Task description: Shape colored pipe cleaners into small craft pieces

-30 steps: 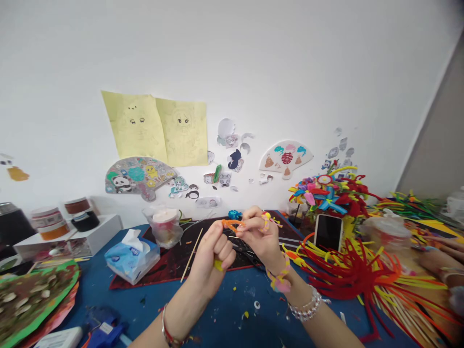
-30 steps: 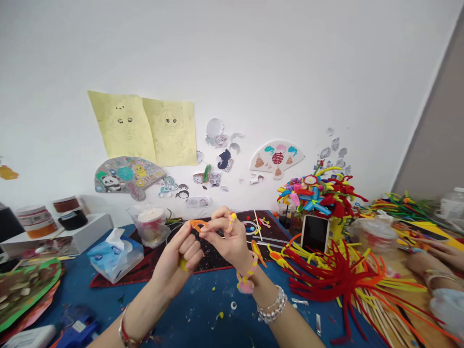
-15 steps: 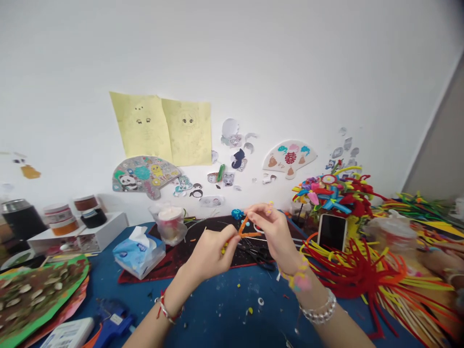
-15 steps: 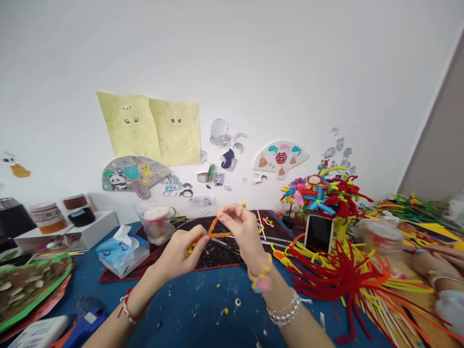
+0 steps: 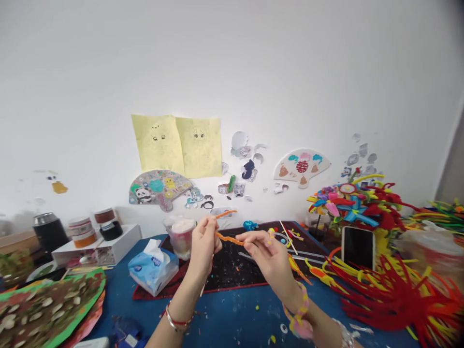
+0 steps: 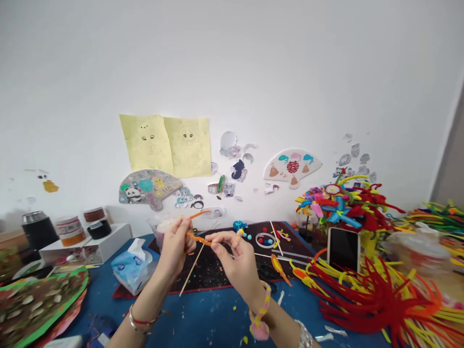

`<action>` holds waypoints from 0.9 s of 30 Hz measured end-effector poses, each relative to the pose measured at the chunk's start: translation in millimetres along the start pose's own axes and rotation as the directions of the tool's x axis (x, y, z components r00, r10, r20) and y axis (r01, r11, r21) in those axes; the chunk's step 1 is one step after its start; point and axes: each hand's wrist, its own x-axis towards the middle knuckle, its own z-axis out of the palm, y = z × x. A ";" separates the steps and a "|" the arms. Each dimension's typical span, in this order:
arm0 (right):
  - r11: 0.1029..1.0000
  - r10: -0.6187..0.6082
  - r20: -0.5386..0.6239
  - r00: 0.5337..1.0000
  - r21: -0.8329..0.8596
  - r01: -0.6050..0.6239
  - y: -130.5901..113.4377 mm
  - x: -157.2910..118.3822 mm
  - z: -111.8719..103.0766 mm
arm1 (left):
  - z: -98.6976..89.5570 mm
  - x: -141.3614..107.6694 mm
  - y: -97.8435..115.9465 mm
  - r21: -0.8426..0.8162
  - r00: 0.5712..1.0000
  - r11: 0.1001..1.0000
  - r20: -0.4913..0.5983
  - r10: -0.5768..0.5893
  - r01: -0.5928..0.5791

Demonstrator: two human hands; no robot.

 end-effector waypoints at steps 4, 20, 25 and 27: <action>0.976 -0.121 0.092 0.988 -0.171 0.135 -13.3 -4.3 -3.4 | -7.4 7.2 -16.2 0.199 0.974 0.969 0.143 -0.174 0.144; 0.971 -0.068 0.200 0.977 -0.213 0.111 16.4 12.9 -12.9 | -10.5 22.9 -29.6 -0.596 0.930 0.735 0.056 -0.364 0.324; 0.972 -0.063 0.061 0.996 -0.222 0.075 37.9 20.4 -23.8 | -27.3 35.5 -21.5 -0.676 0.964 0.712 -0.009 -0.265 0.189; 0.966 -0.047 0.051 0.998 -0.254 0.058 47.9 23.0 -27.3 | -35.4 39.7 -17.0 -0.659 0.972 0.737 -0.039 -0.231 0.149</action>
